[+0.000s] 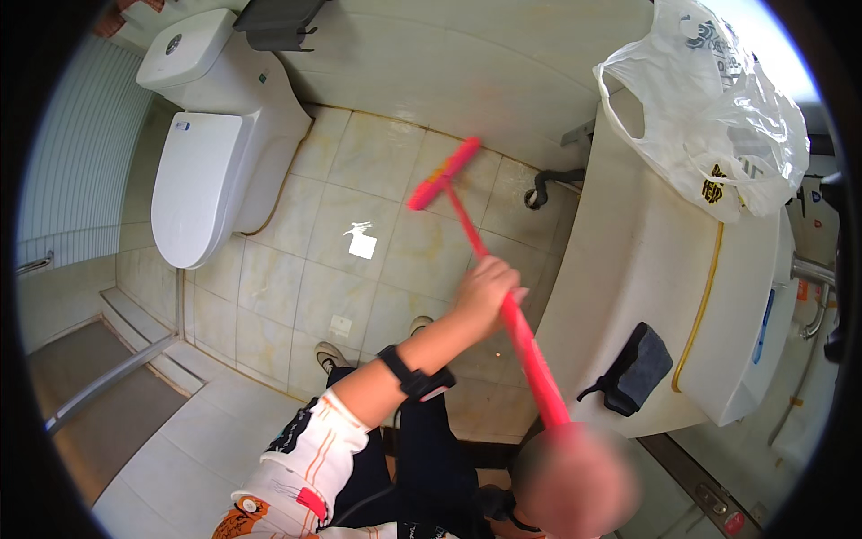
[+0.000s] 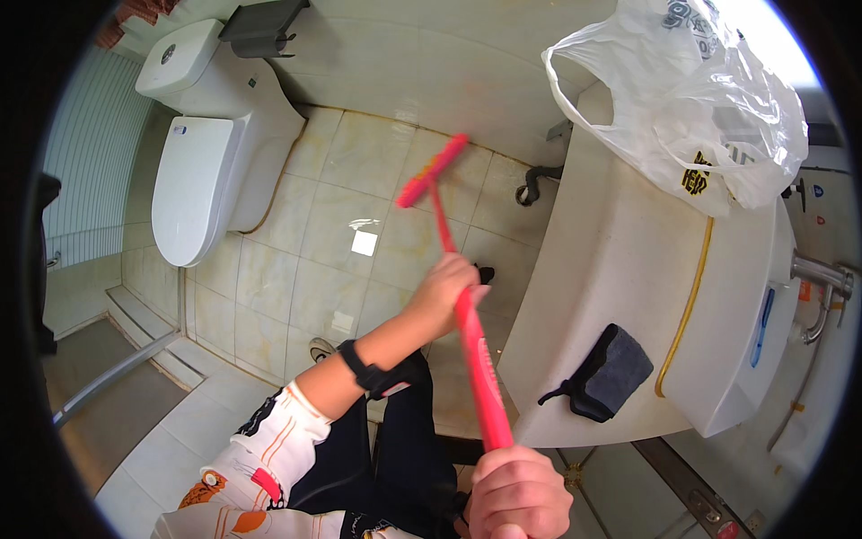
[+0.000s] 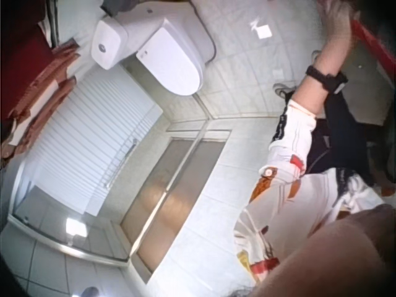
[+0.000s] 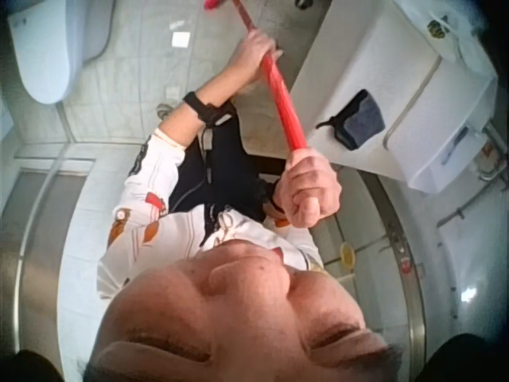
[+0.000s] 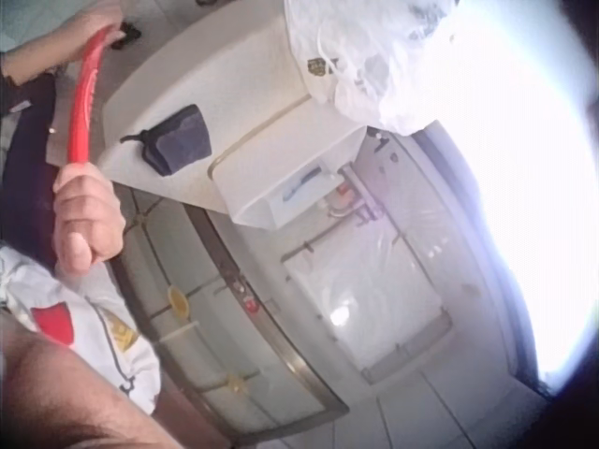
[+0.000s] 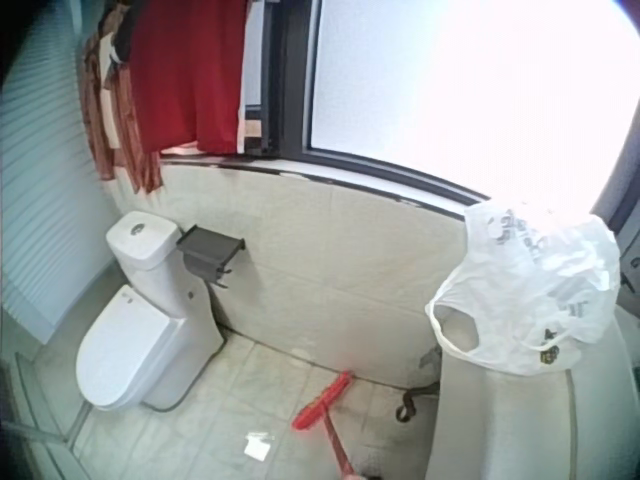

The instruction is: The person sweeps the tiled bathroom floor with a pink broom, moving debris toward the doorway. The person repeatedly sweeps different areas around the toilet and sink, gathering visible debris into a small pile near the exit.

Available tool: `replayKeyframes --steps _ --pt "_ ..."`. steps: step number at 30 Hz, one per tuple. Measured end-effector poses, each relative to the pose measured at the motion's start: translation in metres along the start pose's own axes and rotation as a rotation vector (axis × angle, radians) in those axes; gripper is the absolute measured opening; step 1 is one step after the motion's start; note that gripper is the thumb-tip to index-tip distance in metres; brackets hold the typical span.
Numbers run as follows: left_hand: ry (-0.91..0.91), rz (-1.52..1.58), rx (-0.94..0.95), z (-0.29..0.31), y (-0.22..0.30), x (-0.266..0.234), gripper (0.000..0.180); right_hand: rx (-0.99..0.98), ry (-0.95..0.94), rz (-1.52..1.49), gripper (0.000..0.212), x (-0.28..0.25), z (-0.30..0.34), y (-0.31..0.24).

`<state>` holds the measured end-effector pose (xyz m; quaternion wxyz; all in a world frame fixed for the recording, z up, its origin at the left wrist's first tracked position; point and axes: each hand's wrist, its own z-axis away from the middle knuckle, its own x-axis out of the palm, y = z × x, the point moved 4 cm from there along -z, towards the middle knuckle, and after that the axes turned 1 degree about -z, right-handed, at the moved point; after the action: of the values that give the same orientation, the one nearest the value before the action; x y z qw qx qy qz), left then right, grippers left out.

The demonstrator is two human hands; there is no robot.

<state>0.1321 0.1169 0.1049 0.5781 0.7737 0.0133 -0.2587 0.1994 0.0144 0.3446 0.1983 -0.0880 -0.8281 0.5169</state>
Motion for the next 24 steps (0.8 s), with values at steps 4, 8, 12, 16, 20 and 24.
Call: replayKeyframes --steps 4,8,12,16,20,24 --pt "0.09 -0.21 -0.154 0.042 -0.029 -0.056 0.019 0.229 0.06 -0.062 0.028 0.009 0.013 0.024" --pt "0.079 -0.337 -0.273 0.084 -0.081 -0.095 0.02 0.353 0.153 -0.226 0.024 0.029 0.04 0.087" --pt "0.119 -0.269 -0.222 0.097 -0.095 -0.084 0.021 0.376 -0.025 -0.178 0.031 0.029 0.037 0.102" --pt "0.117 -0.128 -0.181 0.072 -0.07 -0.031 0.02 0.354 -0.04 -0.014 0.032 0.008 0.008 0.068" --pt "0.169 0.079 -0.122 0.029 -0.035 0.019 0.02 0.253 -0.156 0.182 0.033 0.0 -0.017 0.042" --pt "0.207 0.239 -0.076 -0.004 -0.018 0.044 0.023 0.141 -0.34 0.211 0.028 0.007 -0.022 0.044"
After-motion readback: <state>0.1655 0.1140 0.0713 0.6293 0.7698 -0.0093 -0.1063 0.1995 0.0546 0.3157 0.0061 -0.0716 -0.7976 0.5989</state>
